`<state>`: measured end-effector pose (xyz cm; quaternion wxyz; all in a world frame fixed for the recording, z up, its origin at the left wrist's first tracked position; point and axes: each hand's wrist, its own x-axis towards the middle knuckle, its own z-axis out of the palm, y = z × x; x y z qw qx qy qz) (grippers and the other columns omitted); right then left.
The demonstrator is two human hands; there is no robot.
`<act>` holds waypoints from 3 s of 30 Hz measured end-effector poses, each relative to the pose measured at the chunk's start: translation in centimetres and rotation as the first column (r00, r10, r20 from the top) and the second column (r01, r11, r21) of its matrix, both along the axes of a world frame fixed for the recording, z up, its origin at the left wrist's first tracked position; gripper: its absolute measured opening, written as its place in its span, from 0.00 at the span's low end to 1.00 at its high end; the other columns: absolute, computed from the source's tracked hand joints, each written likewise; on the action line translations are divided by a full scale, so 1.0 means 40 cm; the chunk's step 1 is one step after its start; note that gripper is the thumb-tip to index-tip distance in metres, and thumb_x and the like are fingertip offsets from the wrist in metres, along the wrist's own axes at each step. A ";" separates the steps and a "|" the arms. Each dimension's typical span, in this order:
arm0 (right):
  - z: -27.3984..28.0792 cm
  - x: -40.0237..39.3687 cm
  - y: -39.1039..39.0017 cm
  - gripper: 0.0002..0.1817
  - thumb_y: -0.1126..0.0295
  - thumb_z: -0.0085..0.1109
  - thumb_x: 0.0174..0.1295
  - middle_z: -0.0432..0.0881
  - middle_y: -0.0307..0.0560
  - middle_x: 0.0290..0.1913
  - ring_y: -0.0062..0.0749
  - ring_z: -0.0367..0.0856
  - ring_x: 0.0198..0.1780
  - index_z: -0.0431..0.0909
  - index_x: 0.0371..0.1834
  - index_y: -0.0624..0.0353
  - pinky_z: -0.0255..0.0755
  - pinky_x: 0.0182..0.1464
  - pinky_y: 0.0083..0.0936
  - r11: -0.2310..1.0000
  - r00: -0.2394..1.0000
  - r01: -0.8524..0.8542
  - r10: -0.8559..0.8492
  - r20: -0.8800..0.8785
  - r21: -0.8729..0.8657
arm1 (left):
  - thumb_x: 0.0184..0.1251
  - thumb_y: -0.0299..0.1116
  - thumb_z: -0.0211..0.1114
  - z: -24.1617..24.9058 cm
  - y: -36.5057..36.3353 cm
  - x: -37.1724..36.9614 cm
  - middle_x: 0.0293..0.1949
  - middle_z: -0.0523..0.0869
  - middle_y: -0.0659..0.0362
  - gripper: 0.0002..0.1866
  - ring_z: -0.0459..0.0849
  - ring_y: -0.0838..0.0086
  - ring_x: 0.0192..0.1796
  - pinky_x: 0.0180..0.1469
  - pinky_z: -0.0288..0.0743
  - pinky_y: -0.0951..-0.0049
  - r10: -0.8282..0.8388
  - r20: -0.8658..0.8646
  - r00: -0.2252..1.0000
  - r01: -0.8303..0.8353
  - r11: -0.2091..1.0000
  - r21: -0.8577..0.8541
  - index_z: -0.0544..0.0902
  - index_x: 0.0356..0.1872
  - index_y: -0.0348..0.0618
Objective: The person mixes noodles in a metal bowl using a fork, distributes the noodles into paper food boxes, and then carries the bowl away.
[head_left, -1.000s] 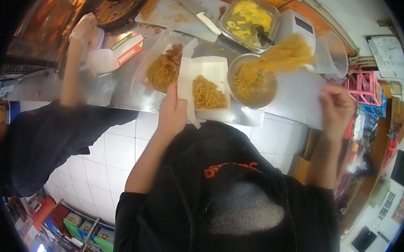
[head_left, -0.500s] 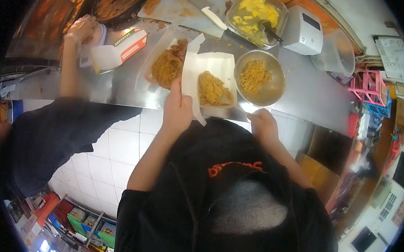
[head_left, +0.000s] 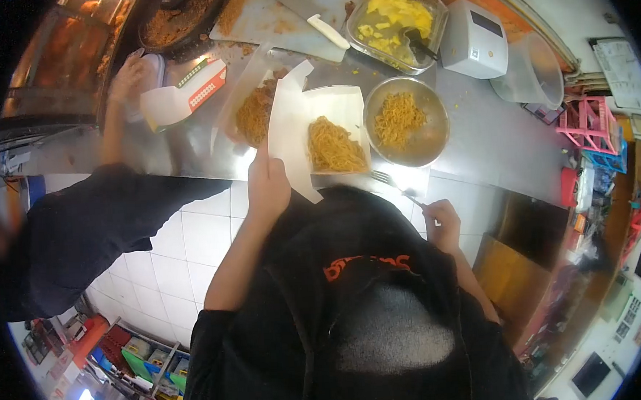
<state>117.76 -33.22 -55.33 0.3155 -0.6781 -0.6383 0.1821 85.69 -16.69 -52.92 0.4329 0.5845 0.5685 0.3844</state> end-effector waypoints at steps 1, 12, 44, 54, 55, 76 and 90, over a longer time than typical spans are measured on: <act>0.014 -0.010 0.013 0.08 0.85 0.59 0.51 0.78 0.46 0.28 0.38 0.79 0.31 0.80 0.29 0.58 0.74 0.33 0.29 1.000 1.000 -0.001 0.002 -0.018 0.026 | 0.62 0.23 0.40 -0.005 0.000 -0.001 0.47 0.81 0.40 0.25 0.80 0.52 0.49 0.54 0.71 0.63 0.000 0.011 1.000 0.000 1.000 0.001 0.69 0.61 0.32; 0.086 -0.172 0.262 0.11 0.74 0.52 0.54 0.75 0.53 0.39 0.47 0.79 0.42 0.77 0.40 0.62 0.77 0.38 0.38 0.935 0.844 -0.301 0.352 0.404 -0.187 | 0.58 0.24 0.41 0.008 0.007 0.005 0.44 0.81 0.37 0.28 0.81 0.49 0.46 0.51 0.72 0.61 -0.084 -0.087 0.993 0.083 0.996 -0.016 0.68 0.63 0.32; 0.189 -0.023 0.186 0.11 0.81 0.54 0.53 0.76 0.52 0.33 0.46 0.79 0.33 0.80 0.39 0.61 0.75 0.34 0.39 0.997 0.953 -0.054 0.035 0.302 0.053 | 0.59 0.29 0.49 -0.003 0.006 0.023 0.44 0.81 0.42 0.25 0.80 0.51 0.41 0.48 0.74 0.59 -0.027 -0.114 0.993 0.024 0.999 -0.027 0.69 0.60 0.31; 0.066 0.074 0.315 0.12 0.81 0.48 0.55 0.78 0.51 0.35 0.49 0.79 0.37 0.80 0.39 0.59 0.74 0.39 0.40 0.936 0.849 0.202 -0.021 0.529 -0.287 | 0.63 0.33 0.59 0.231 0.188 0.283 0.43 0.82 0.49 0.15 0.80 0.56 0.46 0.48 0.72 0.61 -0.261 -0.614 0.745 0.556 0.751 0.356 0.80 0.48 0.39; 0.118 0.072 0.303 0.12 0.80 0.49 0.55 0.78 0.50 0.35 0.48 0.79 0.38 0.80 0.39 0.60 0.74 0.39 0.40 0.977 0.897 0.100 -0.007 0.442 -0.188 | 0.64 0.34 0.58 0.189 0.224 0.319 0.46 0.82 0.49 0.15 0.79 0.54 0.49 0.51 0.72 0.59 -0.338 -0.637 0.693 0.599 0.761 0.248 0.80 0.50 0.40; 0.132 0.182 0.194 0.10 0.78 0.52 0.54 0.80 0.50 0.39 0.47 0.81 0.40 0.80 0.38 0.58 0.77 0.42 0.37 0.989 0.989 -0.085 0.098 0.111 -0.121 | 0.53 0.33 0.62 -0.027 0.330 0.503 0.19 0.72 0.55 0.09 0.71 0.70 0.24 0.28 0.66 0.67 -0.777 -0.466 0.423 0.782 0.573 -0.245 0.72 0.23 0.41; 0.087 0.245 0.230 0.11 0.81 0.51 0.50 0.76 0.48 0.33 0.44 0.78 0.35 0.80 0.36 0.59 0.75 0.37 0.36 0.972 0.965 0.093 -0.142 0.222 0.218 | 0.52 0.25 0.61 0.016 0.179 0.396 0.17 0.72 0.65 0.08 0.72 0.83 0.19 0.21 0.66 0.77 -0.524 -0.262 0.810 0.546 0.838 0.010 0.70 0.19 0.41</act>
